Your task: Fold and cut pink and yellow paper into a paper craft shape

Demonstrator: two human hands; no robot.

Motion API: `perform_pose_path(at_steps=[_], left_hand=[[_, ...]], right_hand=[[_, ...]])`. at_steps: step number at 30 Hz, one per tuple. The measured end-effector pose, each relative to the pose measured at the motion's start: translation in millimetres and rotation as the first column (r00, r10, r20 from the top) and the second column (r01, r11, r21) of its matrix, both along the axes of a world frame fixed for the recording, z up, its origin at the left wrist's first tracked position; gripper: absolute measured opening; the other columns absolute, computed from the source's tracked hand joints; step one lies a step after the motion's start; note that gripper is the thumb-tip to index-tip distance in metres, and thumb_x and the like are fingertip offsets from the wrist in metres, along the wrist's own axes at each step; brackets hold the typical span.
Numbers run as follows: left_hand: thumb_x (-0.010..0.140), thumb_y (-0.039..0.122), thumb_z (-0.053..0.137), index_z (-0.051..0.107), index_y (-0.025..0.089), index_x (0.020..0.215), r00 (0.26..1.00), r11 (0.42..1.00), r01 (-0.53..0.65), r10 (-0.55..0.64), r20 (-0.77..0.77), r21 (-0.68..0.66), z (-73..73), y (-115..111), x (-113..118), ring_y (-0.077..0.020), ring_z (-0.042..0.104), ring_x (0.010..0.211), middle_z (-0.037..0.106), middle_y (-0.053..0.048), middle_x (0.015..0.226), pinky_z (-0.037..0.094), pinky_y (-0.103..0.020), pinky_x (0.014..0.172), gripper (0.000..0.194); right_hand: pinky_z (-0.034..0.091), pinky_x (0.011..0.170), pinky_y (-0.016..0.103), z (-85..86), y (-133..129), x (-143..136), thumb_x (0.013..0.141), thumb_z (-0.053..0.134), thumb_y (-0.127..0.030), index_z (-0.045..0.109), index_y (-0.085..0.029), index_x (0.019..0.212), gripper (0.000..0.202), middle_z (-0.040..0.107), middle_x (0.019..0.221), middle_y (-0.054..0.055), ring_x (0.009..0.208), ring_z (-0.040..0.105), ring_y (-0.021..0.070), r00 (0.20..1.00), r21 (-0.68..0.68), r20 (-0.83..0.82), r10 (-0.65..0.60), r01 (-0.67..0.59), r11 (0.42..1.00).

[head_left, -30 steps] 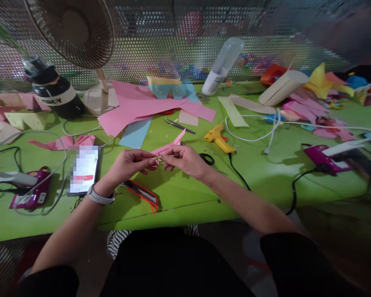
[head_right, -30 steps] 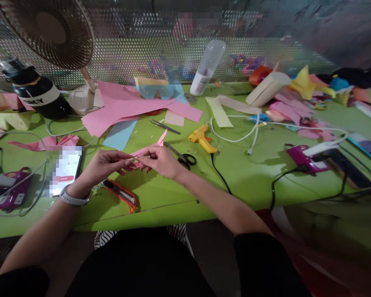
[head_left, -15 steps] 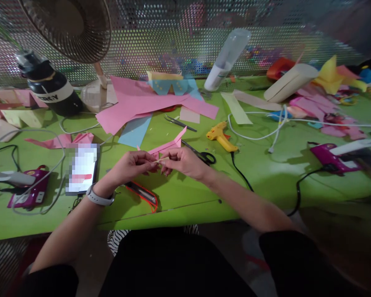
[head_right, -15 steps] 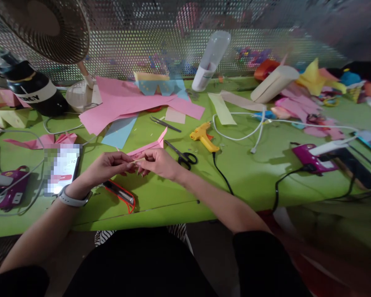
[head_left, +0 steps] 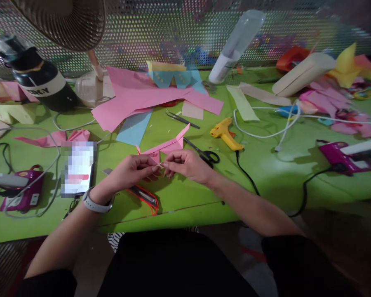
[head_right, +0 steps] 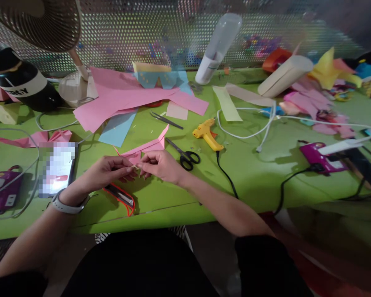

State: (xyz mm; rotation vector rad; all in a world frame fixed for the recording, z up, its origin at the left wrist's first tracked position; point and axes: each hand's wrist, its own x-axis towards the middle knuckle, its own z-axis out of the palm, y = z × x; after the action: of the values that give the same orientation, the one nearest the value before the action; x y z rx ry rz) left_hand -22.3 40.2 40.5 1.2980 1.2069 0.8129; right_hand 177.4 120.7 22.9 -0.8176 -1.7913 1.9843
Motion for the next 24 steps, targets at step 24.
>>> perform_pose_path(at_steps=[24], left_hand=[[0.088, 0.036, 0.067, 0.069, 0.013, 0.109, 0.917, 0.909, -0.005, 0.17, 0.361, -0.416, 9.6, -1.0, -5.0, -0.0158, 0.074, 0.073, 0.078, -0.009, 0.091, 0.058, -0.021, 0.057, 0.031]], right_hand=[[0.056, 0.071, 0.025, -10.7, 11.5, 8.2, 0.088, 0.068, -0.013, 0.075, -0.031, 0.108, 0.028, 0.07, 0.089, 0.001, 0.082, 0.065, 0.0111, 0.935, 0.653, -0.333, 0.122, 0.136, 0.745]])
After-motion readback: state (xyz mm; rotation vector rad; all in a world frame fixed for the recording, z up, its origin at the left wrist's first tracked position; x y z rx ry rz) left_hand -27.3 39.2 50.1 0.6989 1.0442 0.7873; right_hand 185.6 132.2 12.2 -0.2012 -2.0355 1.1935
